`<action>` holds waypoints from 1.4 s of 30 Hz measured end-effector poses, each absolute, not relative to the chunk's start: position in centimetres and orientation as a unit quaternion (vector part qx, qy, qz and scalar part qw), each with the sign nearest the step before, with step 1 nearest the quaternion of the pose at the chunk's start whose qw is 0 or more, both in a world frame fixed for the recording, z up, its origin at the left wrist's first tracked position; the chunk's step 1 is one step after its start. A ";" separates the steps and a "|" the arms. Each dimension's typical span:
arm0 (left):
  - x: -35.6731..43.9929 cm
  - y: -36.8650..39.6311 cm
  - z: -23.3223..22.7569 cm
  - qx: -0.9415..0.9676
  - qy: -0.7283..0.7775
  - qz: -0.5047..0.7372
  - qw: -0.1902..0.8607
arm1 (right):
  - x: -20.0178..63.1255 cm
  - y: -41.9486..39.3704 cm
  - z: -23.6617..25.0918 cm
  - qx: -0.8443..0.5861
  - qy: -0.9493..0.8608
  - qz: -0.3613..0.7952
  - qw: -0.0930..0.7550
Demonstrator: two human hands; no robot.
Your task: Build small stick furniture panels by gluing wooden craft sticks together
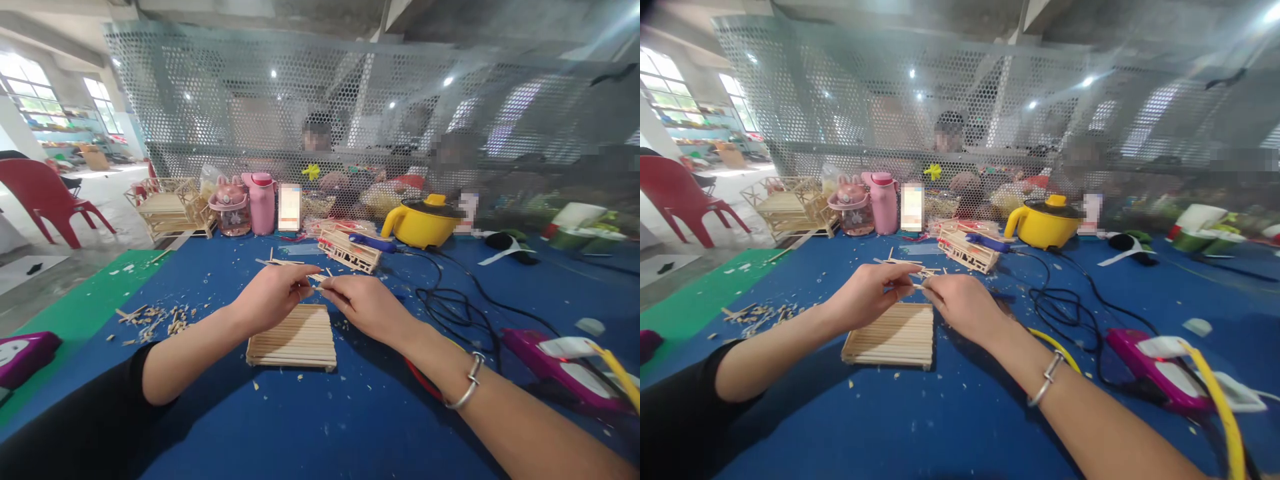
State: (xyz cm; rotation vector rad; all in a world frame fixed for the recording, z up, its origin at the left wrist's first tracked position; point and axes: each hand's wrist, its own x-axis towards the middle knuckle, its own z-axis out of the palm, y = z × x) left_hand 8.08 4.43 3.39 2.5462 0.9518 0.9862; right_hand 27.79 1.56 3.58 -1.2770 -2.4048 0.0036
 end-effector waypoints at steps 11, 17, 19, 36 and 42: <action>0.4 5.5 -2.0 0.604 0.566 0.342 0.445 | 28.8 2.1 0.5 -0.496 -0.814 0.105 0.284; 1.5 4.7 -2.2 0.569 0.539 0.346 0.516 | 27.3 2.8 0.4 -0.492 -0.824 0.102 0.261; 1.8 4.8 -2.0 0.573 0.527 0.341 0.527 | 27.0 3.0 0.4 -0.489 -0.829 0.098 0.253; 2.7 4.9 -1.0 0.574 0.571 0.316 0.495 | 27.3 3.0 0.5 -0.481 -0.836 0.131 0.230; 2.7 5.0 -0.9 0.579 0.568 0.302 0.501 | 27.6 2.7 0.2 -0.491 -0.827 0.151 0.228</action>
